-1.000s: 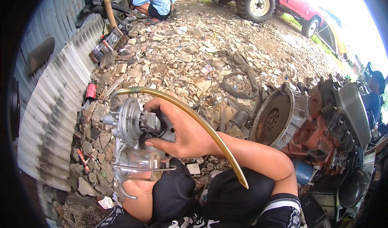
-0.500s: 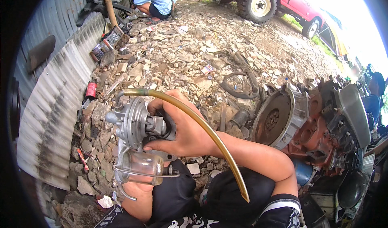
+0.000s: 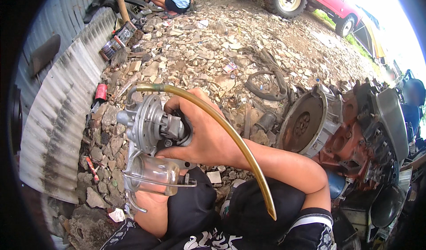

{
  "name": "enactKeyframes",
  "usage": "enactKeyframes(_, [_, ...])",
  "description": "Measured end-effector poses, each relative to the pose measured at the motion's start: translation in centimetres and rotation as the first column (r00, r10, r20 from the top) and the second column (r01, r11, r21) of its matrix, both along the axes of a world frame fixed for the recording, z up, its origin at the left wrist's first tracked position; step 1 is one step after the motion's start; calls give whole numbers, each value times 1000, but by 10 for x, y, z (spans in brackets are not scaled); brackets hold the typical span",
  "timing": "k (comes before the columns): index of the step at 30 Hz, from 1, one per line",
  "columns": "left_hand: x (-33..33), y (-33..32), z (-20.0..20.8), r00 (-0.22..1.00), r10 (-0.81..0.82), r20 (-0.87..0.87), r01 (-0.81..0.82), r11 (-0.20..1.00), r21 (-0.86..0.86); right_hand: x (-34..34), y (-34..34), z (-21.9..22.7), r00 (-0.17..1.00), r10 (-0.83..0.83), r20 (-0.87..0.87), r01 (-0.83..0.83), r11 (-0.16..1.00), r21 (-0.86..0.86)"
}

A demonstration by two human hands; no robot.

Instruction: The person holds a carburetor and uses a wrench to tighten bolts on its body. They rotate the carburetor to access different sides and continue tightening. The person then places the carburetor onto an engine block, aligns it, and removes it again to continue adjustments.

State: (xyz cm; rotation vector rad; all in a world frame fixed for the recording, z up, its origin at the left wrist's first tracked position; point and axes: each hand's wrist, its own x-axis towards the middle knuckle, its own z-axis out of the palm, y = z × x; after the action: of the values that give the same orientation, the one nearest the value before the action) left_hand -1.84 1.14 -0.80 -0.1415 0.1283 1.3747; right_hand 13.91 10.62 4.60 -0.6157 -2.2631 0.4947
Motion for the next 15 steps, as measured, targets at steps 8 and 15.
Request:
enactKeyframes(8, [2, -1, 12, 995, -6, -100, 1, 999, -45, 7, 5, -5, 977, 178, -114, -186, 981, -63])
enactKeyframes(15, [3, -1, 14, 985, 56, -163, -66, 996, -61, 8, 4, -1, 988, 134, -81, -131, 990, 50])
